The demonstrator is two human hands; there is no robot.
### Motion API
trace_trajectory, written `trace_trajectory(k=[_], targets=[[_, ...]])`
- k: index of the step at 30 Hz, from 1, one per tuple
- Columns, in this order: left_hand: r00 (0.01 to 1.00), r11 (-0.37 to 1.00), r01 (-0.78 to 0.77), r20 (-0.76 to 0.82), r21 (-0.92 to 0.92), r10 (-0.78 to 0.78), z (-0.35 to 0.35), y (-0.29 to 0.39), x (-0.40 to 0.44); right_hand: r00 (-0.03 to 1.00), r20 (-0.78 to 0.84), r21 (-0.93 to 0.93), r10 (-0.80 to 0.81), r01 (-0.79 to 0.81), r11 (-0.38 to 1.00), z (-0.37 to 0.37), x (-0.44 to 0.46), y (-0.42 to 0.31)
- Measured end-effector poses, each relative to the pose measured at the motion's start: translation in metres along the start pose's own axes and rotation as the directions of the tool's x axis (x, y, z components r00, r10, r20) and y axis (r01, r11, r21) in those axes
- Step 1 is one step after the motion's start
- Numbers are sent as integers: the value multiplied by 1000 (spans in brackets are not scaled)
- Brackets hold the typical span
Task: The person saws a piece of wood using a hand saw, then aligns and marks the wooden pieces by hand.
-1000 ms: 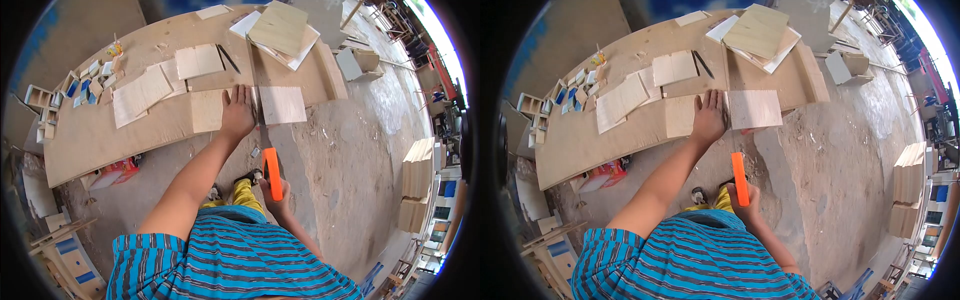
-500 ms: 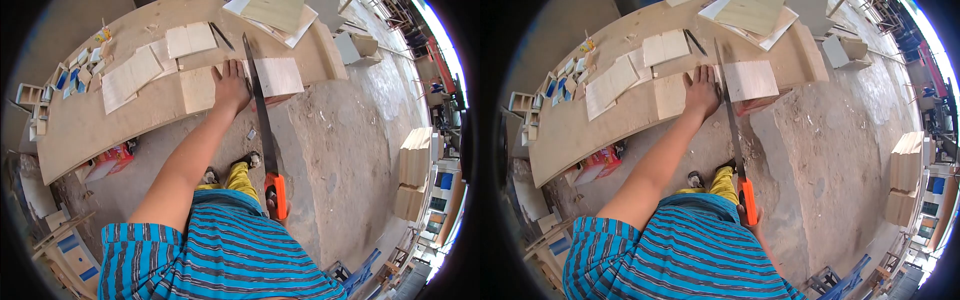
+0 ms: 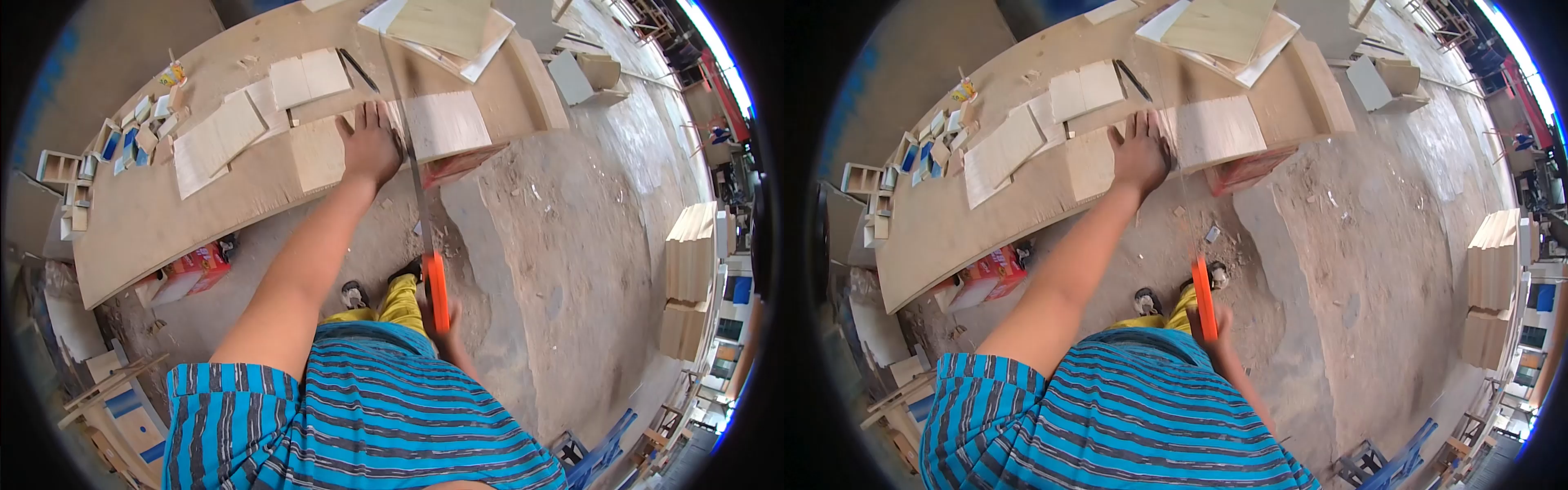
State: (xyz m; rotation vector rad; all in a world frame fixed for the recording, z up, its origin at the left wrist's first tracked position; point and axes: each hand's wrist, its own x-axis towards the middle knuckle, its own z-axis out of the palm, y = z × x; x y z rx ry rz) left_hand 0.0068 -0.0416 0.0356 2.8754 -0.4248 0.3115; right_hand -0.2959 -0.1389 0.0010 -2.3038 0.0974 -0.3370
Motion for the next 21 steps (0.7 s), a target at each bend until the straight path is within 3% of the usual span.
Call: trace_trajectory(k=[1,3,9,13,15,17,20,21], targets=[[1000,1000,0,14,6,0,0,0,0,999,-29,-63,-25,23,998,-4,-32,2],[1000,1000,-12,27,8,12,-2,1,0,927,103,105,360,-370,923,-24,-77,-4],[998,999,-48,-33,-2,48,4,-3,-3,945,53,225,322,-325,918,-71,-40,-21],[997,998,-59,-53,-24,58,1,-3,-3,888,94,438,449,-442,783,-73,41,-63],[997,998,-64,-46,-26,63,0,-2,-3,946,52,321,320,-319,892,-43,80,-44],[997,997,-72,-26,-15,72,-4,-4,-3,972,29,349,235,-230,909,-17,110,-35],[998,998,-56,15,-28,56,-14,-1,-3,959,70,437,275,-277,856,-14,116,-29],[999,999,-46,18,-30,46,-12,0,-5,961,80,384,266,-276,881,-11,101,-18]])
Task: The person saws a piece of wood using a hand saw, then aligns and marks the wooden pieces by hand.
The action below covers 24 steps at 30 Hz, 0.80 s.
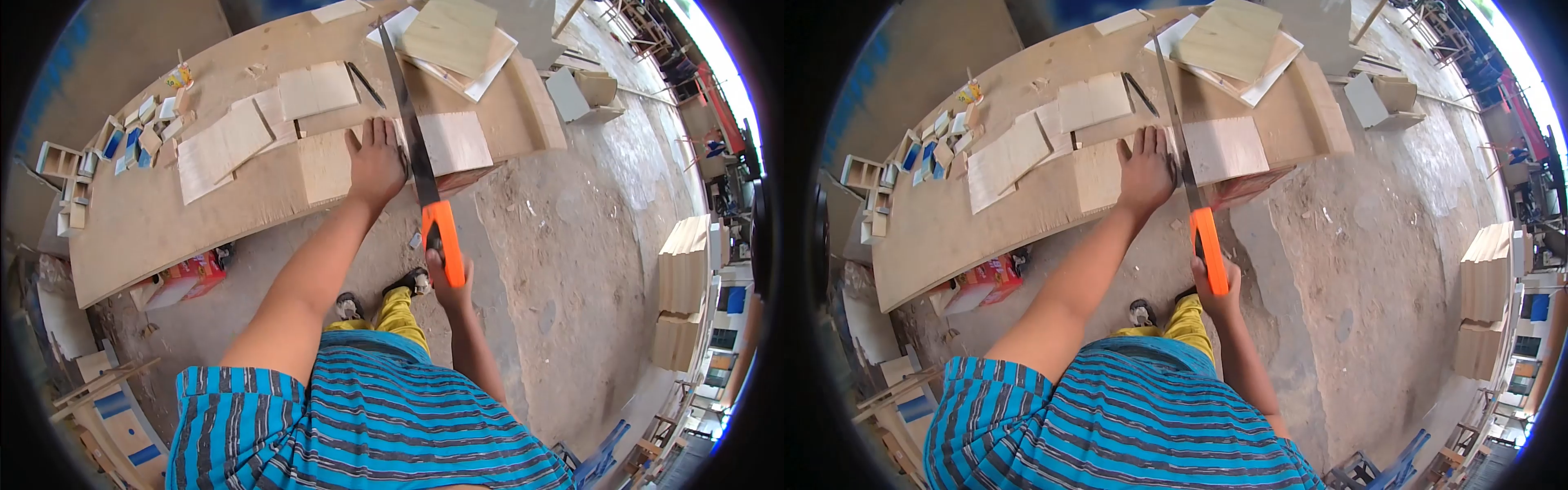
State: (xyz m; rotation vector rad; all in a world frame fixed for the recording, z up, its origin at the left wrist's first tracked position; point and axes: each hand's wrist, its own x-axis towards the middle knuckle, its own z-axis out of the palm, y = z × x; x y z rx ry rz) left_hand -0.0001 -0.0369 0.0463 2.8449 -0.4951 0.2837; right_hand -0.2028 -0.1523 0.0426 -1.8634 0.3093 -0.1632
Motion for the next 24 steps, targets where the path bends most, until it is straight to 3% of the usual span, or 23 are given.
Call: trace_trajectory(k=[4,5,8,10,13,16,18,21,22,24], targets=[[999,1000,15,-51,5,-14,13,-2,4,996,-14,-148,-83,80,986,-19,-94,45],[998,1000,11,-68,9,-11,16,-2,4,999,-20,-117,-30,28,993,-22,-115,54],[996,1000,-5,-94,-6,4,16,-3,2,993,-58,-105,-105,98,990,-22,-109,45],[996,1000,-14,-91,-25,12,13,-4,3,987,-73,-147,-140,128,981,-14,-64,15],[993,999,-32,-110,-7,31,14,-3,2,991,-88,-10,-99,99,995,8,18,-14],[992,999,-18,-125,42,23,13,-4,5,989,-87,20,-117,120,993,18,31,-15],[994,1000,1,-105,28,1,16,-1,2,980,-42,-67,-194,190,979,18,17,3],[996,1000,29,-79,-5,-29,16,-3,7,972,2,-375,-233,217,901,9,-55,47],[997,999,34,-70,2,-34,17,-2,7,947,-16,-480,-322,275,833,7,-88,70],[998,999,31,-61,9,-31,19,-3,7,985,42,-393,-168,171,903,-9,-129,79]])
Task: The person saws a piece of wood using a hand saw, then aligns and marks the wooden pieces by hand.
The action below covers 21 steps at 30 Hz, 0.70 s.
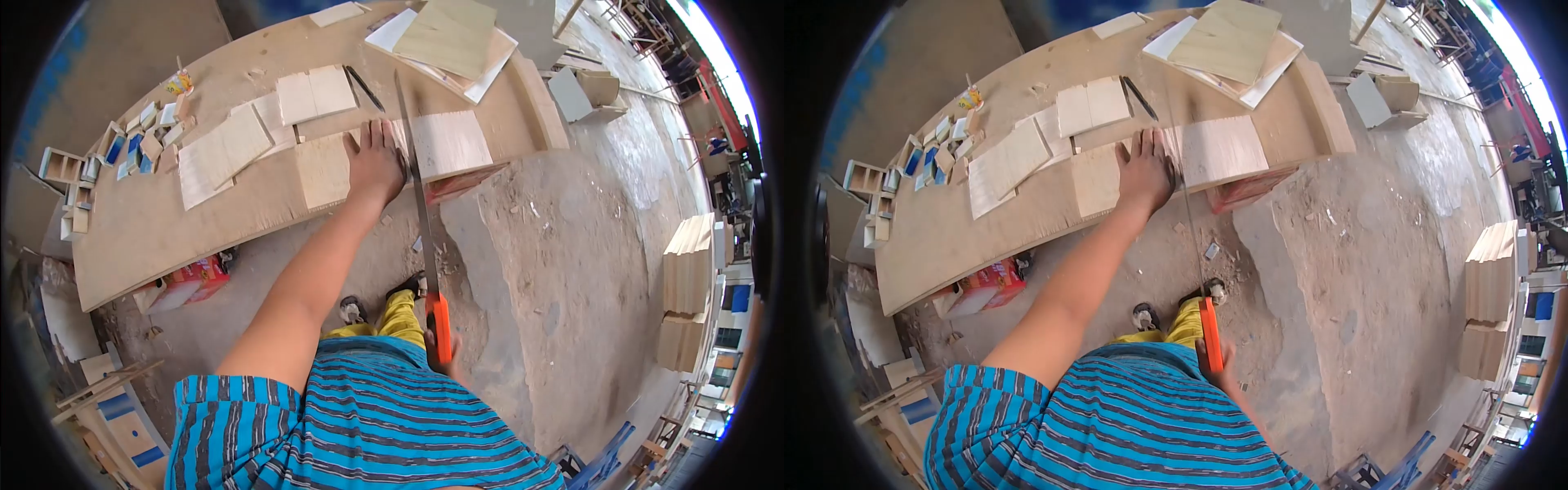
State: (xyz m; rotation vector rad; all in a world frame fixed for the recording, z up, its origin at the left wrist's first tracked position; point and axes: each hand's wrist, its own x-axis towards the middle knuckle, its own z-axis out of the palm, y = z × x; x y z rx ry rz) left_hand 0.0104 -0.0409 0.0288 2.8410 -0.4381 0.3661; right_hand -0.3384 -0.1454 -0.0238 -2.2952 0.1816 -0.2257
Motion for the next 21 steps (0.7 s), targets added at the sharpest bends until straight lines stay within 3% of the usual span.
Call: trace_trajectory(k=[3,5,7,8,10,13,16,17,21], targets=[[1000,1000,-5,6,-10,5,1,-1,0,999,-25,59,34,-32,998,-18,8,-22],[1000,1000,-2,29,-20,3,-2,0,0,999,-26,-17,-26,26,1000,-30,41,-41],[999,999,-9,40,-31,10,-10,2,-4,992,-15,292,122,-112,950,-41,97,-66],[999,999,-14,40,-37,16,-13,4,-5,999,-41,225,16,-7,974,-36,123,-56],[1000,1000,-11,-19,-26,11,-8,5,-11,993,-46,417,108,-79,905,-29,173,-70],[998,1000,-13,-66,10,14,-7,5,-11,984,38,491,175,-171,854,-35,189,-75],[999,999,-44,-21,-15,44,-9,8,-15,996,-36,414,76,-55,909,-26,161,-69],[998,997,-69,-14,-40,69,-11,9,-20,998,-30,307,60,-47,950,-24,152,-69],[996,994,-86,-15,-66,85,-13,10,-25,991,-17,365,130,-115,924,-27,149,-90]])
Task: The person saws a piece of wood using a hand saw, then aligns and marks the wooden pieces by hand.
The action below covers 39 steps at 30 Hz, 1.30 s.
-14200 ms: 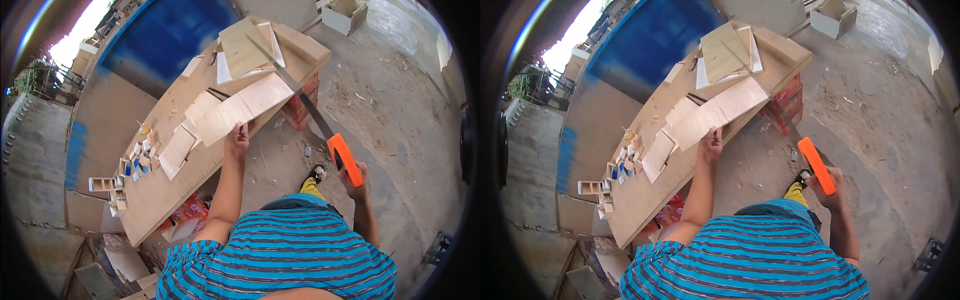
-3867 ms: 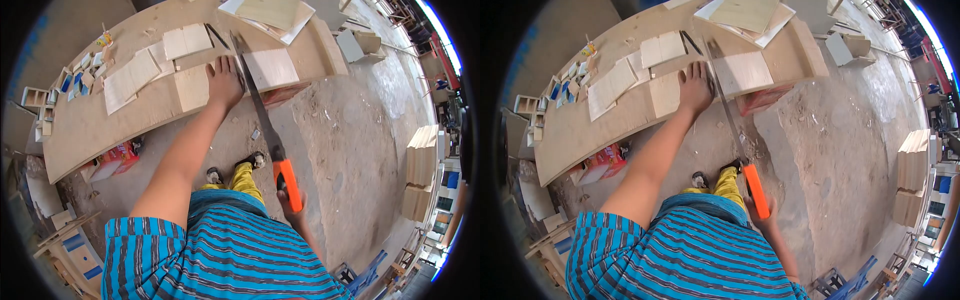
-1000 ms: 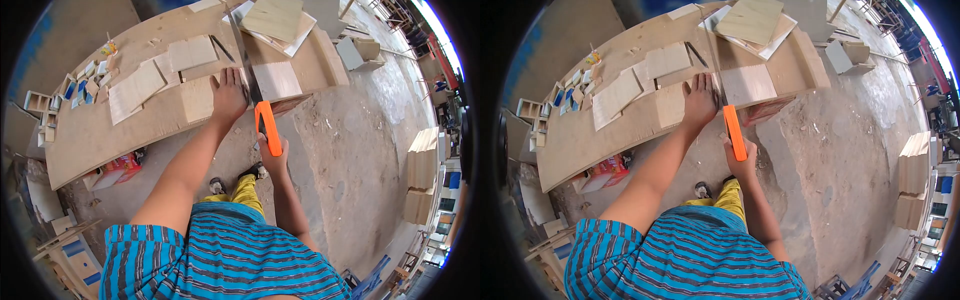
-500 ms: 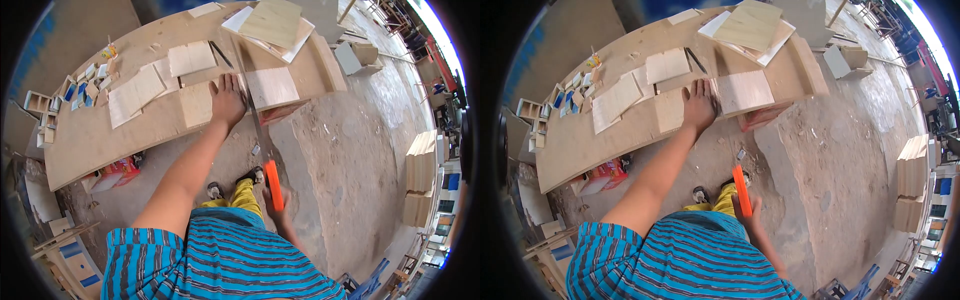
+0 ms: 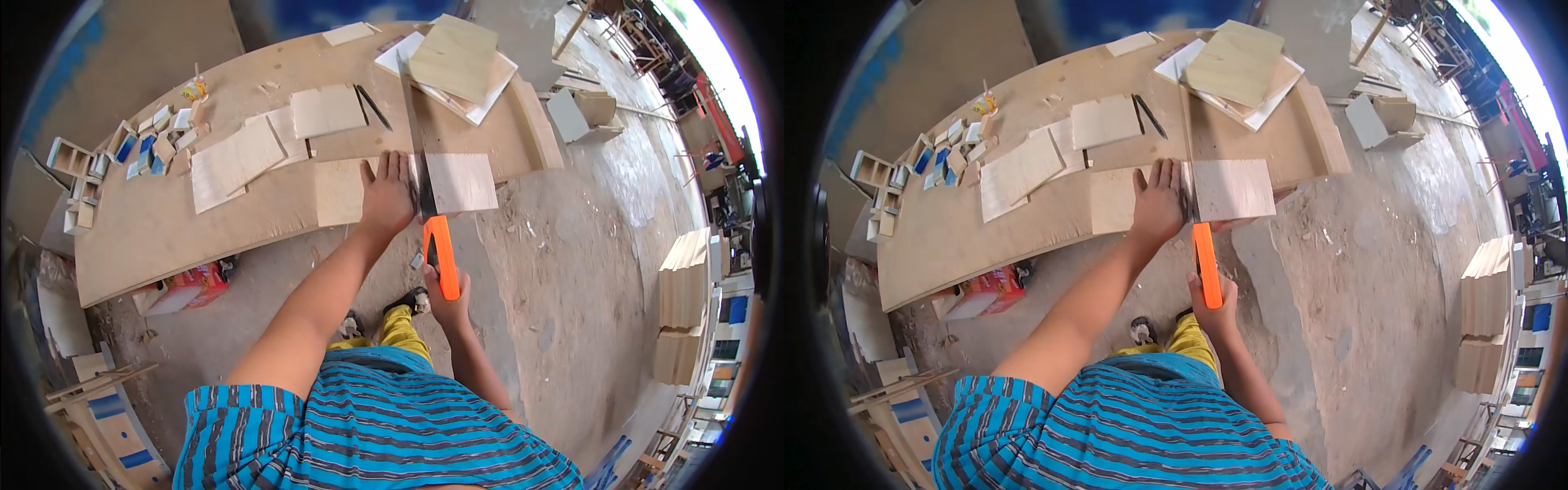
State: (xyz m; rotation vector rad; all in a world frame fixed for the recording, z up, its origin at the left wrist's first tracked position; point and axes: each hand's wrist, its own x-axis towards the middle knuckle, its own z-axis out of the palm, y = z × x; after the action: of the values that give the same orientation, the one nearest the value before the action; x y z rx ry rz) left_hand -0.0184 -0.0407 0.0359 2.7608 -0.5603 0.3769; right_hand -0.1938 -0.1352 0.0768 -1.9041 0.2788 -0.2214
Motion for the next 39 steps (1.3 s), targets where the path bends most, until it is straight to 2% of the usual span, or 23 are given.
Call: trace_trajectory(k=[4,7,8,11,12,14,17,19,21,24,25,27,28,31,34,39], targets=[[999,997,48,-22,53,-46,5,-1,5,994,6,-107,-105,105,989,12,9,-6],[996,995,86,-21,44,-85,8,0,7,995,-13,-36,-95,94,995,3,6,18],[995,994,100,-8,43,-99,7,1,7,1000,11,7,23,-23,1000,-3,-3,29],[989,991,121,80,52,-125,1,1,7,998,28,-137,-57,61,989,-21,-60,43],[986,990,123,106,63,-129,0,2,6,986,43,-323,-164,169,931,-29,-88,57],[982,990,122,137,71,-131,2,3,10,1000,5,-271,-30,30,962,-36,-134,78],[977,991,107,180,75,-119,5,-2,9,999,40,-261,13,-3,965,-41,-139,75],[975,992,98,194,77,-112,2,-5,12,1000,-6,-192,25,-26,981,-45,-131,66],[967,997,13,251,80,-33,-7,-14,11,997,-44,-127,64,-69,990,-55,-123,41],[927,994,-86,370,63,57,-27,-22,11,991,-101,-1,85,-85,996,-62,-124,31],[908,992,-110,411,55,78,-32,-22,13,994,-94,39,51,-48,998,-62,-124,31],[877,986,-129,476,109,63,-37,-21,15,997,-76,115,-25,34,993,-62,-125,31],[867,979,-136,497,152,44,-39,-17,16,999,-43,168,0,7,986,-64,-126,28],[870,972,-89,492,218,-31,-39,-4,17,990,-56,172,-132,140,975,-63,-122,13],[904,976,-38,423,215,-57,-32,-2,13,989,-138,-14,-48,47,999,-56,-119,28],[928,976,3,363,217,-83,-29,-3,16,982,-172,-110,-78,60,992,-57,-101,20]])
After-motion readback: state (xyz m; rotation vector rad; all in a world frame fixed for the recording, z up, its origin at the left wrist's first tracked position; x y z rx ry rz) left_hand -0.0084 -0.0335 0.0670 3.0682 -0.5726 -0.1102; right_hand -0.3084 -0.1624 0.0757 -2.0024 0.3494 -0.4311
